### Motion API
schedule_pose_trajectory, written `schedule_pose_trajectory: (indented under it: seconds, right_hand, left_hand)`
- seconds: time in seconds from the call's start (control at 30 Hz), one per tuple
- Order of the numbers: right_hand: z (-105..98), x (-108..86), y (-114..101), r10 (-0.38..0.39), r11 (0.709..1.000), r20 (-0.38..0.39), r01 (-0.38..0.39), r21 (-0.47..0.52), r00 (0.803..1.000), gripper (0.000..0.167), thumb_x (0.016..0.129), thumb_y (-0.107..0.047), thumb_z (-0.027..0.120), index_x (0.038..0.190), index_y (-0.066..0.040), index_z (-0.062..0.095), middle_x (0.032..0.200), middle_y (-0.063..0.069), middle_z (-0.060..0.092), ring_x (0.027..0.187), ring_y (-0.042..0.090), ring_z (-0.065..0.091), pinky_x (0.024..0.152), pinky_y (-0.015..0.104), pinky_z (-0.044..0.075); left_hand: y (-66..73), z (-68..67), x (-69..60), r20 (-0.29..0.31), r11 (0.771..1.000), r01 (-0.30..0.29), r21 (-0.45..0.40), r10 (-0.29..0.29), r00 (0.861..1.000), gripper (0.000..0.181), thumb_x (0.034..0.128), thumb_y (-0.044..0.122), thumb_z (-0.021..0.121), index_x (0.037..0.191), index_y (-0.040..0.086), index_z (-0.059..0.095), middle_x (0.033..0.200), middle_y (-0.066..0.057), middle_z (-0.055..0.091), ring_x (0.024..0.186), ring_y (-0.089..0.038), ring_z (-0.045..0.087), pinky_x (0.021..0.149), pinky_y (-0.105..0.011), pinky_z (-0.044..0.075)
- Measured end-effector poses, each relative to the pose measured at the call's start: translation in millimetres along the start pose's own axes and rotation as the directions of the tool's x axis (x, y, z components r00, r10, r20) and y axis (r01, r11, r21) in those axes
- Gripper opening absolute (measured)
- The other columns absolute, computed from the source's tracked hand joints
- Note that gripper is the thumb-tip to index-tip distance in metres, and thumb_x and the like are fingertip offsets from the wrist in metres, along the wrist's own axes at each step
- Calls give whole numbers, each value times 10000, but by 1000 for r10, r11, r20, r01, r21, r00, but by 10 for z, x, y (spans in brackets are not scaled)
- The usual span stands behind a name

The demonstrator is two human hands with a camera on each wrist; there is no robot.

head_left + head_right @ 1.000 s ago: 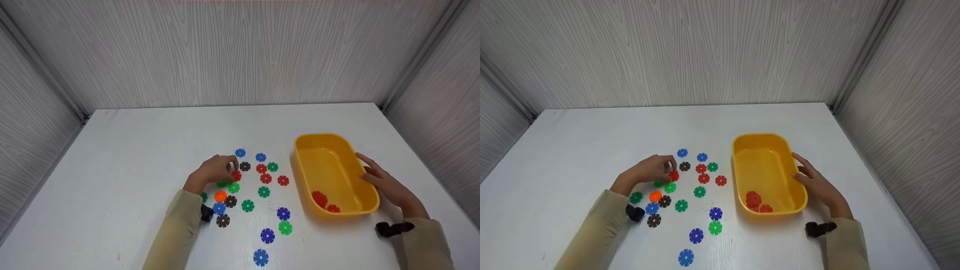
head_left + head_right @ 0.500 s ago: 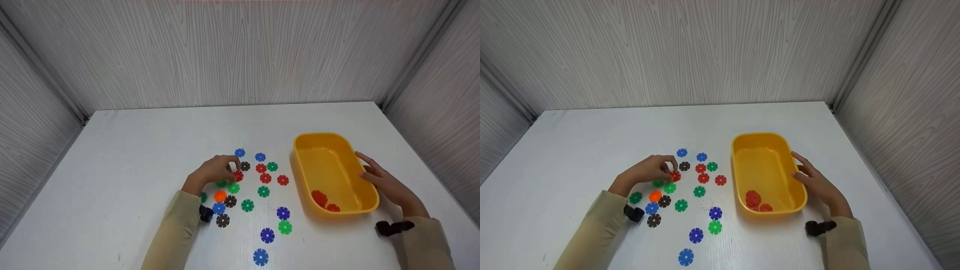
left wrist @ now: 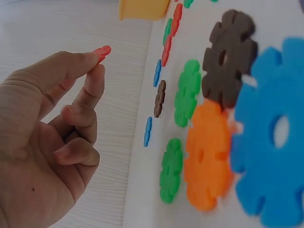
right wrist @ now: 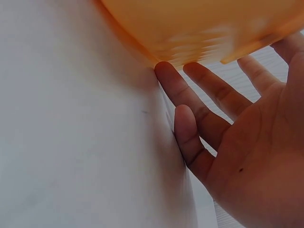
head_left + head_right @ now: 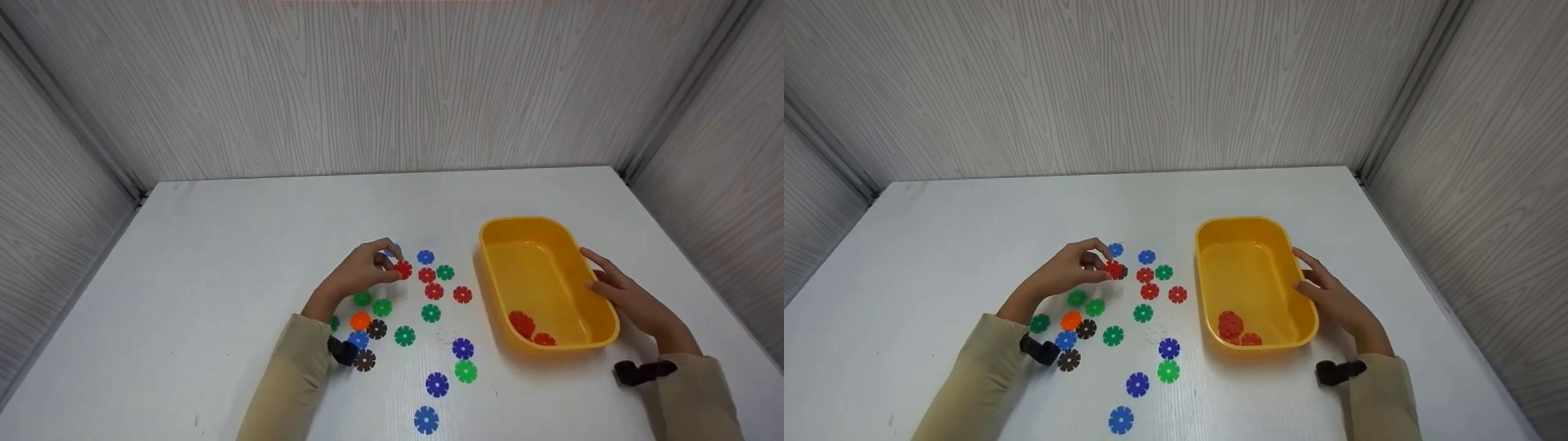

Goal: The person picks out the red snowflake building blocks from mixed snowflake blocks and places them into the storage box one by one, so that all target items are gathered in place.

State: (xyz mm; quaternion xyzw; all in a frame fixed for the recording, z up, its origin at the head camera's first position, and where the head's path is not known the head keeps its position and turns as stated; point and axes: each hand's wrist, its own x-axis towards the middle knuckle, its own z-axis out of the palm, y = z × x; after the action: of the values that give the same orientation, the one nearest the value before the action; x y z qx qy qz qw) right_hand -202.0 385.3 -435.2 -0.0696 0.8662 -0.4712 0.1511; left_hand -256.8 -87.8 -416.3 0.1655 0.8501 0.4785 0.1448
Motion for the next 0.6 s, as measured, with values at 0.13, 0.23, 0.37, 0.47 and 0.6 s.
schedule_pose_trajectory:
  seconds: [0.13,0.23,0.37,0.47,0.6]
  right_hand:
    - [-13,0,12,-13,999,-1,13,-32,1000,618,1030,-384,405,1544,-376,63,1577,251,188,1246,44,476,1058,440,396]
    - [-15,4,16,-11,999,0,11,-36,1000,616,1028,-392,406,1541,-387,65,1580,239,189,1121,-141,436,1046,413,393]
    - [-12,10,17,-16,1000,1,16,-25,1000,619,1029,-385,408,1544,-376,65,1577,253,186,1116,-136,438,1070,519,369]
    - [-12,13,15,-19,1000,2,19,-25,1000,618,1030,-380,406,1546,-368,64,1575,258,188,1121,-122,453,1058,482,392]
    - [-11,7,11,-23,1000,1,23,-15,1000,621,1032,-371,406,1549,-355,62,1573,268,180,1106,-138,448,1072,550,373]
  left_hand:
    - [45,69,23,-25,993,-18,-113,16,1000,287,836,178,742,1086,163,602,956,-73,668,855,-216,641,803,-326,544]
    - [95,128,33,-31,986,-43,-164,38,999,297,848,186,729,1109,158,589,937,-79,674,857,-273,653,813,-337,549]
    - [186,221,61,-30,976,-70,-205,65,997,295,863,217,705,1125,166,581,936,-79,678,881,-361,618,828,-400,543]
    - [271,307,101,-29,969,-82,-232,77,997,291,864,224,701,1124,170,581,958,-77,689,937,-391,630,875,-392,543]
    - [406,451,148,-15,960,-94,-265,94,995,291,865,222,708,1122,177,580,972,-73,704,990,-384,655,895,-322,550]
